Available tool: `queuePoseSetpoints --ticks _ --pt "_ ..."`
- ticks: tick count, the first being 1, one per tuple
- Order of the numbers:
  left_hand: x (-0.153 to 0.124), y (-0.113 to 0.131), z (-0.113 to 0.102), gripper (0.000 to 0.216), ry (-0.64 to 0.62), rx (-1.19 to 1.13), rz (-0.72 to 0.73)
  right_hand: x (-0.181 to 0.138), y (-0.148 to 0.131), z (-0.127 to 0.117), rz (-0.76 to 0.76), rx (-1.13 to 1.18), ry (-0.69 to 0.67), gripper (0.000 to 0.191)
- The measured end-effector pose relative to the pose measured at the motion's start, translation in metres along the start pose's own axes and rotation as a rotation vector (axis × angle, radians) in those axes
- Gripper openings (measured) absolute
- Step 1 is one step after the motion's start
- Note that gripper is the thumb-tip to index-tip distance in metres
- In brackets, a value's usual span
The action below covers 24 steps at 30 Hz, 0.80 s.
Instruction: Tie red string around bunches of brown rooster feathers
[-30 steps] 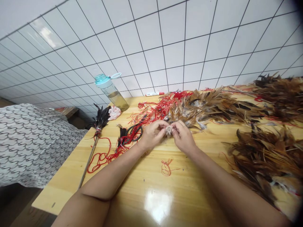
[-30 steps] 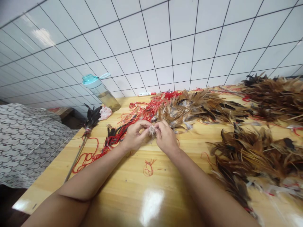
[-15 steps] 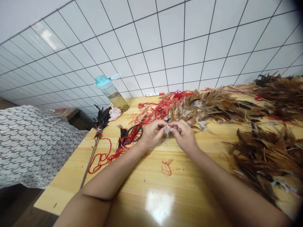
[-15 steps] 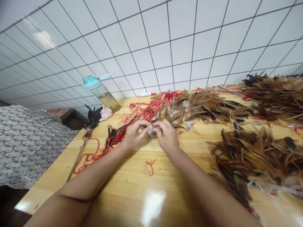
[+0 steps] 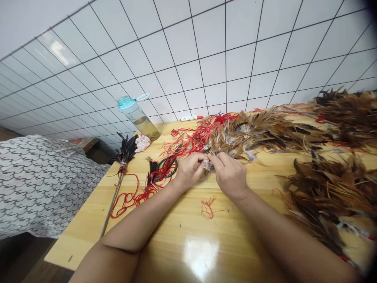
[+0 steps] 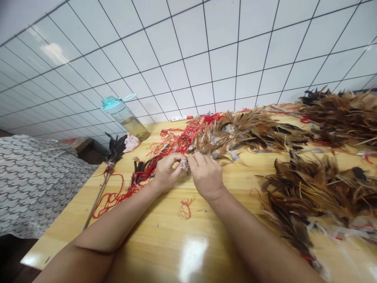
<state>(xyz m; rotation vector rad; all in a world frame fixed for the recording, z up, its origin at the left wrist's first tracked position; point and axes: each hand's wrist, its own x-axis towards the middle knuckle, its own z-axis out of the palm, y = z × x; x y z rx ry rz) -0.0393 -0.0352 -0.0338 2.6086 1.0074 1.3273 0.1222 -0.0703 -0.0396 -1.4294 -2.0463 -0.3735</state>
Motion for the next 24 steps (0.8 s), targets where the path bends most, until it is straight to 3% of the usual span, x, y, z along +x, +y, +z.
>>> queuePoseSetpoints --ticks 11,19,24 --pt "-0.0027 -0.0059 0.0026 0.009 -0.063 -0.162 -0.127 0.0055 0.0036 0.0063 0.116 0.154 -0.188 0.021" --pt "-0.0001 -0.0082 0.0010 0.008 -0.069 -0.107 0.005 0.0074 0.0049 0.0034 0.075 0.187 -0.214 0.022" --pt "0.0000 -0.0093 0.0010 0.008 -0.064 -0.133 -0.004 0.0084 0.0054 0.0027 0.043 0.164 -0.224 0.020"
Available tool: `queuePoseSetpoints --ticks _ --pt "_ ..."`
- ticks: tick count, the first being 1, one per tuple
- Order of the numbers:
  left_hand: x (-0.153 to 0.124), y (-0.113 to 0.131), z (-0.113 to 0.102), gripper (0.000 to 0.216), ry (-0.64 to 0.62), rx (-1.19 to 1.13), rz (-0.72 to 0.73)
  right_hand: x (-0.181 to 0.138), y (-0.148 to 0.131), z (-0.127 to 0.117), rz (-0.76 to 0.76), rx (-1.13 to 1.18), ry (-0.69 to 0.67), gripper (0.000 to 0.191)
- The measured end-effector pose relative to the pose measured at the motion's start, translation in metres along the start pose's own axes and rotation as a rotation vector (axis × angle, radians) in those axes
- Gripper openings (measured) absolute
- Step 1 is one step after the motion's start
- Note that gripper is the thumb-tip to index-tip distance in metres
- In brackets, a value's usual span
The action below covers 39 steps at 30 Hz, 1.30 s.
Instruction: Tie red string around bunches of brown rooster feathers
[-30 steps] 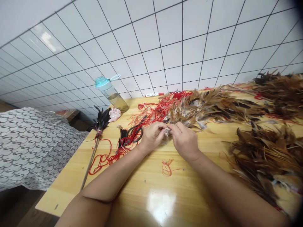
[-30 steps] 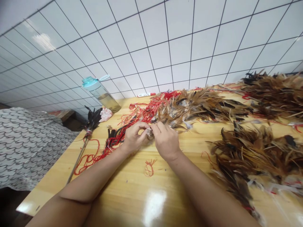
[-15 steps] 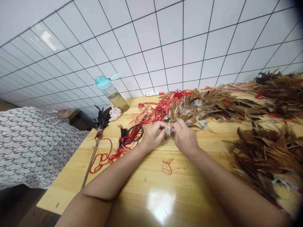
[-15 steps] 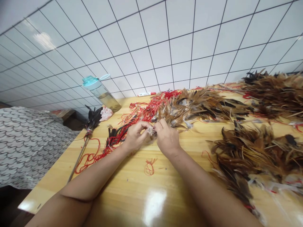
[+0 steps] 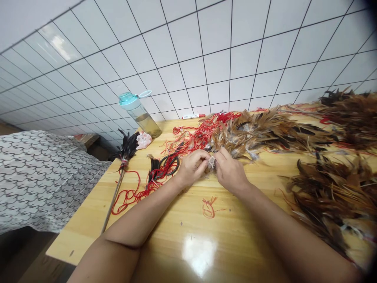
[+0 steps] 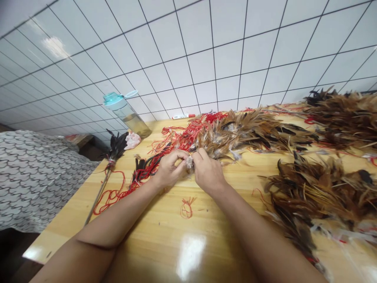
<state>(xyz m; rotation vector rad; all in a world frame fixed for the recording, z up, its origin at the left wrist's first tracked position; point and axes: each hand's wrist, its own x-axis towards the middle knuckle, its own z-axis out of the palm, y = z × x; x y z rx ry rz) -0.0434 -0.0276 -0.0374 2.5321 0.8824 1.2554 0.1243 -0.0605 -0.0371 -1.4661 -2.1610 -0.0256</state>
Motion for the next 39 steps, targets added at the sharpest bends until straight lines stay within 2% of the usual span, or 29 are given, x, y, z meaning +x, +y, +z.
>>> queuePoseSetpoints --ticks 6,11,14,18,24,28,33,39 --pt "0.000 0.000 -0.001 0.008 -0.010 -0.049 -0.052 0.003 0.007 -0.004 -0.072 -0.024 -0.003 0.017" --pt "-0.001 0.002 0.001 0.004 -0.021 -0.249 -0.232 0.006 0.018 -0.013 -0.124 0.000 -0.041 0.018" --pt "-0.001 0.003 0.002 0.006 -0.027 -0.400 -0.292 0.008 0.023 -0.020 -0.119 0.003 -0.068 0.019" --pt "0.000 0.002 0.003 0.011 -0.034 -0.436 -0.346 0.010 0.026 -0.027 -0.127 -0.021 -0.117 0.022" --pt "0.000 0.000 0.001 0.011 -0.028 -0.450 -0.382 0.010 0.027 -0.030 -0.121 -0.022 -0.134 0.026" --pt "0.001 0.004 0.002 0.013 -0.063 -0.568 -0.399 0.009 0.027 -0.029 -0.122 -0.019 -0.139 0.026" --pt "0.003 0.010 0.004 0.019 -0.074 -0.727 -0.441 0.008 0.029 -0.023 -0.138 0.104 -0.105 0.027" --pt "0.005 0.011 0.005 0.022 -0.050 -0.747 -0.473 0.010 0.031 -0.021 -0.127 0.205 -0.091 0.023"
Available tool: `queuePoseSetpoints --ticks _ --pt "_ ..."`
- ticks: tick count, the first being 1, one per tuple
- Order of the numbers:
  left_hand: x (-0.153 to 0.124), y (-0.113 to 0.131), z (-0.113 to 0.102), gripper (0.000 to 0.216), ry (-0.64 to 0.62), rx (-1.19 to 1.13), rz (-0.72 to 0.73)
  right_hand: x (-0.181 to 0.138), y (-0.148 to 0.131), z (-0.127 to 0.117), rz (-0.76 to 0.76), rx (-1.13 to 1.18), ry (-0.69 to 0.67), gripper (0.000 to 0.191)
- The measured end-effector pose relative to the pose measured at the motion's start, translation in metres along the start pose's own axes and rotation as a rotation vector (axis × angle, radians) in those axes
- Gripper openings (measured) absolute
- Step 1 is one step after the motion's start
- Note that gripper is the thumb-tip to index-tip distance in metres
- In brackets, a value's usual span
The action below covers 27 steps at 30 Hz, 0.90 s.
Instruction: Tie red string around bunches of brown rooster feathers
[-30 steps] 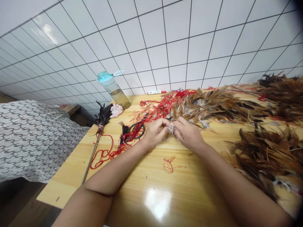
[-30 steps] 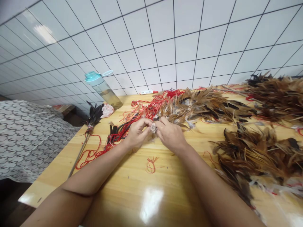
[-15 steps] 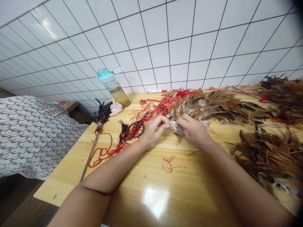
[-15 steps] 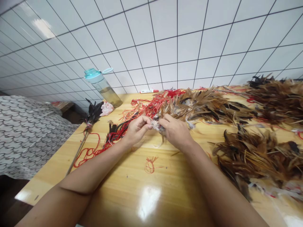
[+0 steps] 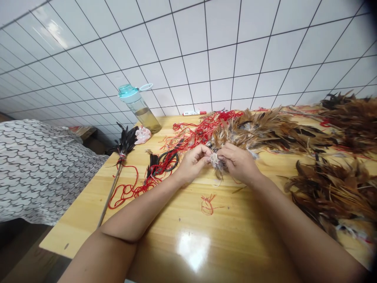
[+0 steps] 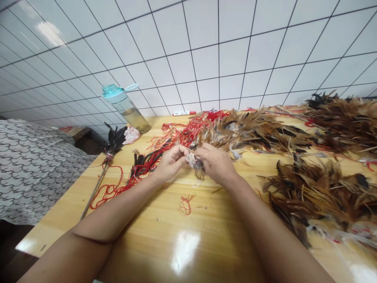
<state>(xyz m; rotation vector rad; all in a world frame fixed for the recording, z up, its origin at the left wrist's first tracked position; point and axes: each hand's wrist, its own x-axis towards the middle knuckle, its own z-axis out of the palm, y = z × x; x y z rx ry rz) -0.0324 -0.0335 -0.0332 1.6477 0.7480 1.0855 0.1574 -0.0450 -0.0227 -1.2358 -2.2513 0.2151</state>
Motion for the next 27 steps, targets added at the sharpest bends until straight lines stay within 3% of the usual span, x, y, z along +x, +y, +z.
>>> queuePoseSetpoints --ticks 9,27 --pt "-0.002 -0.003 -0.006 0.016 -0.053 0.141 0.058 -0.001 -0.006 -0.009 0.001 -0.192 -0.150 0.023" --pt "-0.004 0.006 -0.003 0.010 -0.138 0.259 0.128 0.000 0.003 -0.008 0.005 -0.169 -0.124 0.023"
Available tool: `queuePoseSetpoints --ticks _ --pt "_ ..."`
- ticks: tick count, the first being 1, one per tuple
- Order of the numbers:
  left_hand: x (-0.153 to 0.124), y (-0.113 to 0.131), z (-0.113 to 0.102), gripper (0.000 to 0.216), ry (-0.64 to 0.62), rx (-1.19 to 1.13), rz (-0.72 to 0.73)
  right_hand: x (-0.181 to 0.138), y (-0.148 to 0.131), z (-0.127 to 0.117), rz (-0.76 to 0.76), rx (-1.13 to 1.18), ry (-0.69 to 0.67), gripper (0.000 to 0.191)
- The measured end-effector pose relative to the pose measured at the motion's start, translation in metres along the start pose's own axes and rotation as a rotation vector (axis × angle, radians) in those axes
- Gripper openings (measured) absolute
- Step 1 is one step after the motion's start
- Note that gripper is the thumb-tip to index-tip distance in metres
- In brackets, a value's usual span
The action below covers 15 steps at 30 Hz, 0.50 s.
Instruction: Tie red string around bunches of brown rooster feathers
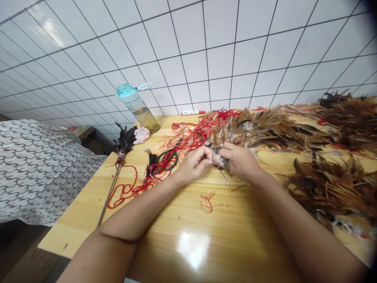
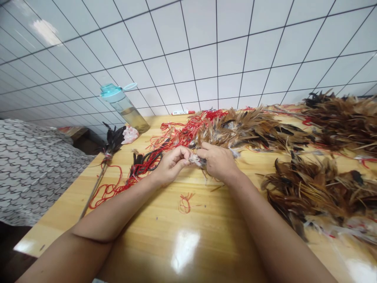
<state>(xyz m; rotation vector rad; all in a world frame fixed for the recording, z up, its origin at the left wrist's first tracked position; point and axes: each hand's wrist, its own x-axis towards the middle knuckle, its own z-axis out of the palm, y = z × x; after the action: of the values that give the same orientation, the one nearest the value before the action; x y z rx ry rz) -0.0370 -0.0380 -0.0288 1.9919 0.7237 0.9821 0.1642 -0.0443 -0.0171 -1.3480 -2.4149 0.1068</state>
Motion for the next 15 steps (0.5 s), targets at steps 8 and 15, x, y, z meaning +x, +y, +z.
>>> queuePoseSetpoints --ticks 8,15 --pt "0.002 -0.006 0.004 0.018 0.045 -0.179 -0.055 -0.001 -0.001 0.001 0.007 -0.001 0.066 0.027" --pt "0.007 0.000 -0.007 0.010 0.300 0.071 0.115 0.004 -0.003 -0.004 0.091 0.238 0.183 0.024"
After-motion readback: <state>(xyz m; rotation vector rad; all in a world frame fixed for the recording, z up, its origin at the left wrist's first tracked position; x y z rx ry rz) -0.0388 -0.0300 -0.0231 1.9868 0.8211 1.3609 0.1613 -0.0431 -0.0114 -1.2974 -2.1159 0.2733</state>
